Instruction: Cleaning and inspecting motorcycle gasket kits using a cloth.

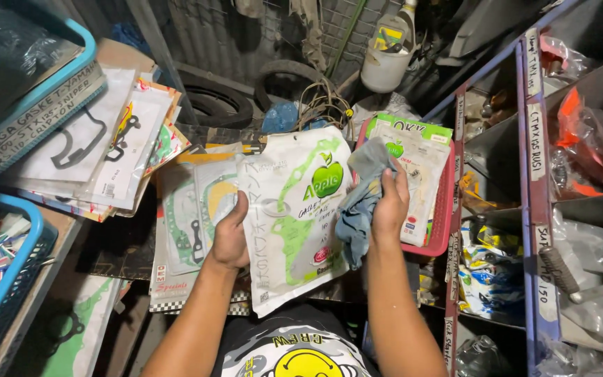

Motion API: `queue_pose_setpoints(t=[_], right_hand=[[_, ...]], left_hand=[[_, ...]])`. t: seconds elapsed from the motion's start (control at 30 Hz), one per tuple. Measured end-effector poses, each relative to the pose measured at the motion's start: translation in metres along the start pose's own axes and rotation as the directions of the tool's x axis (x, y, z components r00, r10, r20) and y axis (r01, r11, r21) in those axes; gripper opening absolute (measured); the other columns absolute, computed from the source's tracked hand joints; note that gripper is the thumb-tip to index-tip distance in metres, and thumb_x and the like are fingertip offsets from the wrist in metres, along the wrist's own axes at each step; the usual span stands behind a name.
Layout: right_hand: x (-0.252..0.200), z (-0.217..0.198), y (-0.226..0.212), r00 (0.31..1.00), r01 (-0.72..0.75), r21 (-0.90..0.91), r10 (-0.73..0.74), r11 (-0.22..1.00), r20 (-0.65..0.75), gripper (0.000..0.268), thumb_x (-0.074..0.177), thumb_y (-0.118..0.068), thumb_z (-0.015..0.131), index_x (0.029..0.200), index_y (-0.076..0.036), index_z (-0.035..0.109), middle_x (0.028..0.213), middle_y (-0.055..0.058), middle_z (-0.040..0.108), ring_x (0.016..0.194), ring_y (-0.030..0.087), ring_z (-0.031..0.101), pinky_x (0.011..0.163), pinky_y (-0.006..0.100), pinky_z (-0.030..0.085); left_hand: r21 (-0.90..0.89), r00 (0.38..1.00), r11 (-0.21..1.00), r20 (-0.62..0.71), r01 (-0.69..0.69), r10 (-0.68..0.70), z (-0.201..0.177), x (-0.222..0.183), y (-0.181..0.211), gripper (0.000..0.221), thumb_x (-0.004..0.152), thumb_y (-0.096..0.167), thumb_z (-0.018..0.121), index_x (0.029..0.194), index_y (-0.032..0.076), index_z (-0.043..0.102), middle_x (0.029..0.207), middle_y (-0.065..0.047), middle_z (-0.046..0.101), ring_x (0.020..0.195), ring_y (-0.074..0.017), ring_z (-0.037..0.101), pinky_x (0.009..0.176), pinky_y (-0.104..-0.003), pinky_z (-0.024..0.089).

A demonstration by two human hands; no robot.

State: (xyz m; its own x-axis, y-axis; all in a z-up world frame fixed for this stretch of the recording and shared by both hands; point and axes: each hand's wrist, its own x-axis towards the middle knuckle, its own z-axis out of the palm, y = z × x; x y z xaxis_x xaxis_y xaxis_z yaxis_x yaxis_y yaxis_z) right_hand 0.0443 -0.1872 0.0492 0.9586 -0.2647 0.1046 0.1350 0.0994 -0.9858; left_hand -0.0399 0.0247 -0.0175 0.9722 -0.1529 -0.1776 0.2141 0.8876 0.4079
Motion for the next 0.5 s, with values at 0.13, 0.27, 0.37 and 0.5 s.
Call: queue_pose_setpoints(t=[0.13,0.27,0.37,0.5], right_hand=[[0.032,-0.02,0.035,0.99,-0.116,0.011,0.114,0.993,0.08,0.035,0.102,-0.016,0.056,0.133,-0.004,0.065,0.128,0.019,0.063,0.136,0.029,0.05,0.122,0.041,0.03],[0.042,-0.032,0.044,0.923,-0.24,-0.065,0.248,0.969,0.294,0.043,0.089,-0.023,0.076,0.128,-0.008,0.07,0.109,0.007,0.07,0.102,0.013,0.064,0.1,0.033,0.051],[0.04,-0.034,0.033,0.918,-0.198,-0.103,0.221,0.975,0.329,0.04,0.081,-0.016,0.086,0.118,-0.008,0.075,0.096,0.004,0.07,0.086,0.008,0.066,0.086,0.027,0.058],[0.047,-0.043,0.023,0.853,0.009,-0.237,0.116,0.972,0.508,0.038,0.076,-0.02,0.091,0.109,-0.007,0.079,0.094,0.005,0.07,0.091,0.009,0.06,0.091,0.029,0.053]], left_hand=[[0.014,1.0,1.0,0.027,0.01,-0.01,-0.009,0.001,0.001,0.076,0.101,0.058,0.033,0.138,-0.004,0.058,0.128,-0.032,0.064,0.118,-0.0469,0.062,0.105,-0.067,0.043],[0.012,0.996,0.999,0.08,0.048,-0.049,-0.037,0.004,-0.005,0.073,0.103,0.054,0.031,0.142,-0.003,0.053,0.13,-0.031,0.064,0.119,-0.0459,0.062,0.106,-0.066,0.042],[-0.067,0.972,0.994,0.223,0.091,-0.074,-0.026,-0.002,-0.001,0.089,0.095,0.07,0.031,0.149,-0.001,0.043,0.138,-0.032,0.057,0.126,-0.0472,0.056,0.109,-0.067,0.037],[0.273,0.912,0.961,0.385,0.034,-0.141,0.034,-0.008,0.027,0.119,0.084,0.091,0.02,0.157,-0.003,0.028,0.148,-0.033,0.047,0.131,-0.0408,0.054,0.104,-0.053,0.049]])
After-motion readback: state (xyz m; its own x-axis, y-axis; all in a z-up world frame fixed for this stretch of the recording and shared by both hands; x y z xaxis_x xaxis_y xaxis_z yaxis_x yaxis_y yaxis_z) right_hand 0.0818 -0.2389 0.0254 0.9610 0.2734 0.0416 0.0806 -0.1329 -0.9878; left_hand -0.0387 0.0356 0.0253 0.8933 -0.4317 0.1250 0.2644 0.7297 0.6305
